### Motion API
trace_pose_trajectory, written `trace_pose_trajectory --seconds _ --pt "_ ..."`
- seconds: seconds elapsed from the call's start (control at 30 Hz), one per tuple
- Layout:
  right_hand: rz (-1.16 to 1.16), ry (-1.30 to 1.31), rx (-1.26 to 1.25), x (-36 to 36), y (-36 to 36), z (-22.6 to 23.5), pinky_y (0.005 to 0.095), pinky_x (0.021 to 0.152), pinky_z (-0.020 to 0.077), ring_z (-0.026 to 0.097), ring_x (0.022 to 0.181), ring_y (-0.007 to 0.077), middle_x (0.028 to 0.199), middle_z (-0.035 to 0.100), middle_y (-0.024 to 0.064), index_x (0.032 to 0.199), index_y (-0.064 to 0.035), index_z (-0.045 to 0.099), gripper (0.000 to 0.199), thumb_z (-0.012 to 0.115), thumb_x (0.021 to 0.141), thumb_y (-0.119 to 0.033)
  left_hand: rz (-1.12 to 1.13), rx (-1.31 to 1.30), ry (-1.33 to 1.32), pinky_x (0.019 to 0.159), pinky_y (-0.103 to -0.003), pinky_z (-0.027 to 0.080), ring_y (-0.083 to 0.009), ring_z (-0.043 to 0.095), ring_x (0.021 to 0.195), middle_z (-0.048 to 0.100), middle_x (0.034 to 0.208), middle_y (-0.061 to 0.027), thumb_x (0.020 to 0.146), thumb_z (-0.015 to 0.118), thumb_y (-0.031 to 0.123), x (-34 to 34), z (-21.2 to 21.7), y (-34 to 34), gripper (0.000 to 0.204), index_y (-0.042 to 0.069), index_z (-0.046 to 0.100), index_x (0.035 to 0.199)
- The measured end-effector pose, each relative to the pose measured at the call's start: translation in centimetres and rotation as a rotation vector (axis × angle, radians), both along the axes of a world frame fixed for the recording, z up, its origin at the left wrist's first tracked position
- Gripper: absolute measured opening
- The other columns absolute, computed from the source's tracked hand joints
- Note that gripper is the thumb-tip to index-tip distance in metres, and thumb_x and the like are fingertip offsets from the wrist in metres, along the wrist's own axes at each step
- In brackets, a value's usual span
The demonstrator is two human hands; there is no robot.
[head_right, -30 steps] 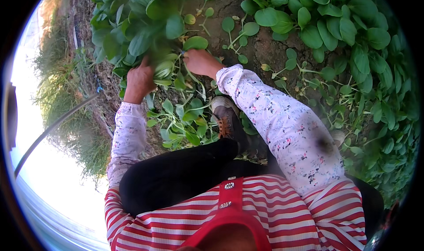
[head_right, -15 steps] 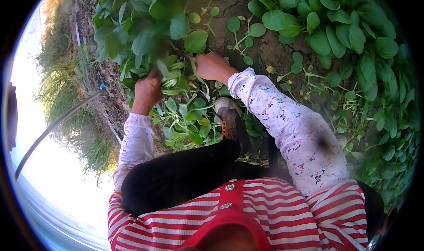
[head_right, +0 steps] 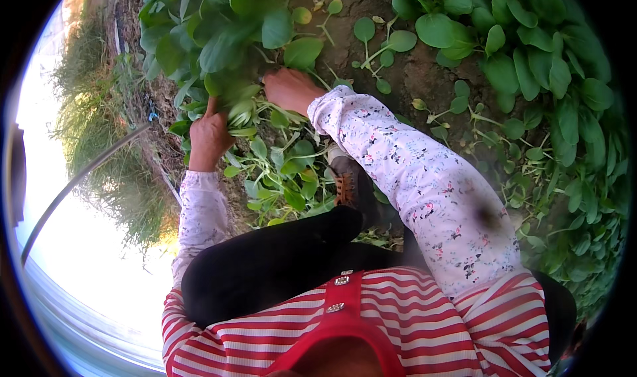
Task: The person harvests bok choy by cutting the stems with a knife, gathering the greens into a bunch, and placing the bunch into a white plastic crate.
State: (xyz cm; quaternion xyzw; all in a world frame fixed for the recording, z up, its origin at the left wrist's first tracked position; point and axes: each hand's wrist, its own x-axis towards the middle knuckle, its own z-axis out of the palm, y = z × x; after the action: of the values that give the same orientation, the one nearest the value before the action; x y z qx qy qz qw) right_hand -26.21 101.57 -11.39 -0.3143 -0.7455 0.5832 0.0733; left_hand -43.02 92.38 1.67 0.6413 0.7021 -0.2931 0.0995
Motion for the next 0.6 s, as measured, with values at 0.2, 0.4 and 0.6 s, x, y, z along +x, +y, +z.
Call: trace_pose_trajectory --seconds 0.2,0.4,0.6 --pt "0.088 -0.005 0.041 0.4 0.2 1.4 0.0518 0.073 0.0514 0.065 0.079 0.0438 0.083 0.066 0.026 0.089 0.0034 0.063 0.026 0.053 0.087 -0.02 0.024 -0.134 -0.099 0.07 -0.044 0.054 -0.0355 0.067 0.08 0.062 0.113 -0.0177 0.059 0.076 0.021 -4.0 -1.1 -0.7 0.034 0.009 0.069 0.09" --pt "0.145 -0.051 0.046 -0.3 -0.2 0.9 0.0509 0.074 0.0518 0.066 0.082 0.0423 0.084 0.067 0.0258 0.092 0.0027 0.065 0.023 0.054 0.083 -0.016 0.106 -0.138 -0.122 0.068 -0.045 0.054 -0.0352 0.067 0.075 0.066 0.076 -0.0156 0.061 0.076 0.023 -3.3 -2.5 -3.7 0.035 0.011 0.066 0.091" --pt "0.118 -0.061 -0.014 -1.9 -0.9 0.2 0.0501 0.076 0.0525 0.067 0.086 0.0406 0.088 0.068 0.0239 0.089 0.0004 0.068 0.021 0.056 0.078 -0.014 0.162 -0.146 -0.118 0.069 -0.046 0.053 -0.0358 0.066 0.078 0.066 0.081 -0.016 0.061 0.075 0.023 -3.0 -2.9 -4.0 0.035 0.012 0.065 0.093"
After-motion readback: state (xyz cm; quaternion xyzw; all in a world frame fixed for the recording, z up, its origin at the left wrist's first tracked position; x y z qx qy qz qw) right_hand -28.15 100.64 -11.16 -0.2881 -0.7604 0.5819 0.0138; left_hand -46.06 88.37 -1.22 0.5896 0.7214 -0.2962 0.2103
